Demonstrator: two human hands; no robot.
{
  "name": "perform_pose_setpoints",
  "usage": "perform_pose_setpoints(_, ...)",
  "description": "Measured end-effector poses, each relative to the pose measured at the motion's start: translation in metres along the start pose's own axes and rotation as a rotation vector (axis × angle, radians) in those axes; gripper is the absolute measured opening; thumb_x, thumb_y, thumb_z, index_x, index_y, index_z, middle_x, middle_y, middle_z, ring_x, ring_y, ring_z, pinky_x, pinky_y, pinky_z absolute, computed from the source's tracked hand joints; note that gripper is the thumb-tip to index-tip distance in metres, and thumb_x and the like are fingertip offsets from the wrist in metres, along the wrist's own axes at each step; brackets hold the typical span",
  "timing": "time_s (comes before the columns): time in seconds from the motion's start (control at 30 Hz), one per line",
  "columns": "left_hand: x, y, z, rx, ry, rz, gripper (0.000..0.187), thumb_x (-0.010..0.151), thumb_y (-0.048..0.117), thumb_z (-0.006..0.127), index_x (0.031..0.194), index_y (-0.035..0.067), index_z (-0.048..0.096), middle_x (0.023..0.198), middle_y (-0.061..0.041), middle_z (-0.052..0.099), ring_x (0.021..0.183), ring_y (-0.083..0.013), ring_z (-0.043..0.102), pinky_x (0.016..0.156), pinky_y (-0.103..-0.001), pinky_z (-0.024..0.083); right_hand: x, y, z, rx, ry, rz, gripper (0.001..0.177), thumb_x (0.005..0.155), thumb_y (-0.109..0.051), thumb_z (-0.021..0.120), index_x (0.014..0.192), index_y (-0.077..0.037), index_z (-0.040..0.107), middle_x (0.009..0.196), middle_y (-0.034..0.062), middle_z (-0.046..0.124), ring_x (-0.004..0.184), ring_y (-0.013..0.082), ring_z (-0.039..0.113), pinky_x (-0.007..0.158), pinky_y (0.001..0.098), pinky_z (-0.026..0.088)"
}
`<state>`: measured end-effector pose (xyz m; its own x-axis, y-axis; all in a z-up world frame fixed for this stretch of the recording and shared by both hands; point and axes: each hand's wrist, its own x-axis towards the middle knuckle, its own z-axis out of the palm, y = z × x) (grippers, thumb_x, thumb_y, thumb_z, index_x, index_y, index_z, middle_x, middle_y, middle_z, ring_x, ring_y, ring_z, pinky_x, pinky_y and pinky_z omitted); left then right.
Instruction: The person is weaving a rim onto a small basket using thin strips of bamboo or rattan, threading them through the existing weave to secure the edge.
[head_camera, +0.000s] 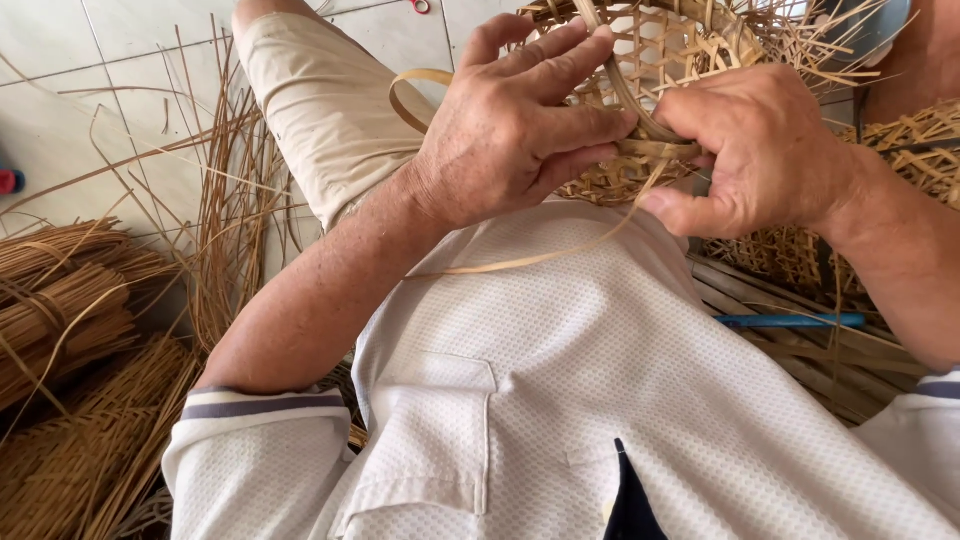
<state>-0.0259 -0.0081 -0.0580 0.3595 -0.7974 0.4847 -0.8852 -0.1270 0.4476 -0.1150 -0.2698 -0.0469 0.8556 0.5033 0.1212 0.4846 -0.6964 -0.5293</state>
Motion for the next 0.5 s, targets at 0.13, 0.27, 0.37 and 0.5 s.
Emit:
perform_pose_setpoints(0.13, 0.007, -0.004, -0.003, -0.093, -0.005, -0.022, 0.029, 0.1, 0.038, 0.081, 0.117, 0.014, 0.082, 0.138, -0.016, 0.068, 0.133, -0.0339, 0.06, 0.112, -0.058, 0.032, -0.002, 0.003, -0.005, -0.045, -0.055, 0.087, 0.046, 0.061, -0.04, 0.087, 0.067, -0.01, 0.052, 0.053, -0.0022, 0.047, 0.046, 0.0187, 0.042, 0.045, 0.0354, 0.033)
perform_pose_setpoints(0.27, 0.012, -0.005, -0.007, -0.172, 0.027, -0.047, 0.027, 0.093, 0.029, 0.091, 0.109, 0.011, 0.08, 0.132, -0.014, 0.072, 0.126, -0.0293, 0.067, 0.109, -0.051, 0.032, 0.0, 0.008, -0.004, 0.038, -0.013, 0.022, 0.042, 0.071, -0.034, 0.089, 0.071, -0.006, 0.058, 0.053, 0.0009, 0.049, 0.042, 0.0188, 0.039, 0.044, 0.0357, 0.032)
perform_pose_setpoints(0.37, 0.014, -0.003, -0.009, -0.184, 0.037, -0.044, 0.039, 0.093, 0.038, 0.086, 0.116, 0.008, 0.076, 0.129, -0.013, 0.074, 0.125, -0.0291, 0.068, 0.107, -0.049, 0.033, -0.001, 0.008, -0.004, 0.045, 0.003, 0.008, 0.042, 0.082, -0.035, 0.082, 0.068, -0.006, 0.055, 0.053, 0.0018, 0.048, 0.042, 0.0201, 0.038, 0.045, 0.0366, 0.032)
perform_pose_setpoints(0.5, 0.012, -0.004, -0.012, -0.073, 0.003, -0.057, 0.048, 0.096, 0.047, 0.084, 0.129, 0.013, 0.075, 0.124, -0.01, 0.077, 0.12, -0.0257, 0.068, 0.105, -0.048, 0.035, 0.002, 0.003, -0.007, 0.064, -0.001, -0.007, 0.04, 0.088, -0.026, 0.079, 0.065, -0.007, 0.051, 0.052, 0.0026, 0.046, 0.042, 0.0223, 0.036, 0.045, 0.0378, 0.03)
